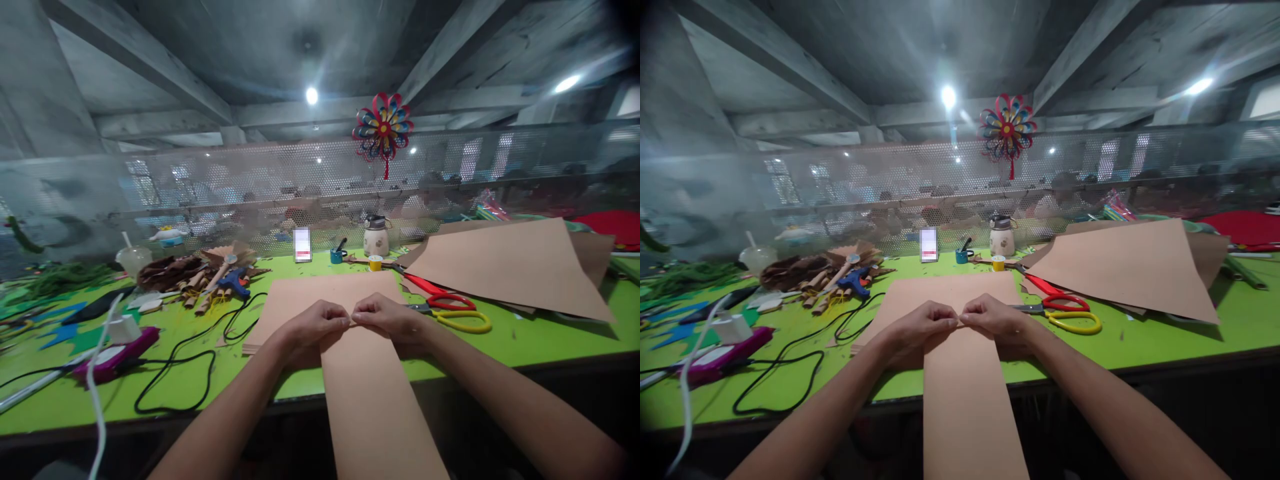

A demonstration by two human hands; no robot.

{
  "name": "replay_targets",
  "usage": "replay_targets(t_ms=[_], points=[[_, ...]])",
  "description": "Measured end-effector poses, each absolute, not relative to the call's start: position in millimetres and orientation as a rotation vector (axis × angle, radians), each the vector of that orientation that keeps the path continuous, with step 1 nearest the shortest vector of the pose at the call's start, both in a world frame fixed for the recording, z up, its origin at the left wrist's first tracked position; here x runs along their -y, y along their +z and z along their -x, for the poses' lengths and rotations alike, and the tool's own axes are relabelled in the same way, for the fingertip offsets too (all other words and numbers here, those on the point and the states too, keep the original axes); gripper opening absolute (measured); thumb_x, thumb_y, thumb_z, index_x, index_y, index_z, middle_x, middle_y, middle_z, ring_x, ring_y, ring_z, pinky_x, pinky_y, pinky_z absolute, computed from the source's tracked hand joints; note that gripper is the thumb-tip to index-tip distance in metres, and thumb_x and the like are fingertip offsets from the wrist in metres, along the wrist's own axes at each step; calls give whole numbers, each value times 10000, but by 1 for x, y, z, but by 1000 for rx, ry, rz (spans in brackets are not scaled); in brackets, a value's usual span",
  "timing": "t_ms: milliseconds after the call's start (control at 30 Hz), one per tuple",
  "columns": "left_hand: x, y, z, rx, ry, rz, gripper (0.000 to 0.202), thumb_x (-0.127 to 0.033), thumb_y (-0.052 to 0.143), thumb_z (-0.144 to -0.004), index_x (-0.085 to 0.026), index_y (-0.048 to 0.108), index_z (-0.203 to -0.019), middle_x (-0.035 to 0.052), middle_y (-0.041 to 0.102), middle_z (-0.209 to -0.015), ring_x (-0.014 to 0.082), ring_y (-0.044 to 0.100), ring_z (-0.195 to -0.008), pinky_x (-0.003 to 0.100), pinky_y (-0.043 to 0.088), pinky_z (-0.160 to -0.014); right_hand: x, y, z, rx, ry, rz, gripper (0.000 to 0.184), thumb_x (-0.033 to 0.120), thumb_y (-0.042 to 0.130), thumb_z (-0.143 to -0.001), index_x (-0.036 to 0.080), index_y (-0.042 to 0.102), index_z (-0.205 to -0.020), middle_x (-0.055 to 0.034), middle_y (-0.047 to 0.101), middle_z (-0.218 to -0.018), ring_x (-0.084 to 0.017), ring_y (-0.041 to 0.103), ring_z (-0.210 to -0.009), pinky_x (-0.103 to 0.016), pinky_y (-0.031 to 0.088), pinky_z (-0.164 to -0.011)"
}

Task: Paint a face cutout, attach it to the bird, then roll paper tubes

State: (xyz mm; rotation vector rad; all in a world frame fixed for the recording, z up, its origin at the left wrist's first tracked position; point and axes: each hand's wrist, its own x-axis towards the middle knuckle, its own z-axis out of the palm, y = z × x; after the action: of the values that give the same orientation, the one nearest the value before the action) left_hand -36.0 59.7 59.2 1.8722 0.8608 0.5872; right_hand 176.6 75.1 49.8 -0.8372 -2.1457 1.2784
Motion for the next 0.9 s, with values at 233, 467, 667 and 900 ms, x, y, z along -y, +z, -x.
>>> replay_targets(t_ms=[233,467,667,900], points=[[-58,61,38,-925,615,-1767,377,-477,647,-760,-109,636,-839,13,538,-694,113,453,-608,233,359,-575,-70,45,-184,1837,1491,803,308,435,648,-770,156,536,-700,50,428,-573,-82,360,-529,-230,297,-515],[-63,61,41,-884,599,-1749,405,-482,675,-748,-107,669,-902,42,600,-768,132,510,-674,244,401,-645,-88,47,-186,2021,1280,839,326,415,653,-766,140,547,-625,50,422,-503,-74,329,-488,-240,228,-492],[-61,59,42,-881,628,-1739,354,-439,677,-747,-110,673,-877,43,598,-772,132,506,-674,238,393,-625,-91,43,-188,1995,1316,849,323,401,696,-735,143,535,-625,57,407,-514,-72,315,-497,-231,234,-493],[-65,60,41,-890,595,-1797,373,-454,672,-733,-97,684,-839,18,549,-685,113,445,-615,236,351,-588,-60,45,-180,1749,1648,765,291,406,688,-758,154,544,-734,57,407,-569,-81,363,-528,-232,314,-531]])
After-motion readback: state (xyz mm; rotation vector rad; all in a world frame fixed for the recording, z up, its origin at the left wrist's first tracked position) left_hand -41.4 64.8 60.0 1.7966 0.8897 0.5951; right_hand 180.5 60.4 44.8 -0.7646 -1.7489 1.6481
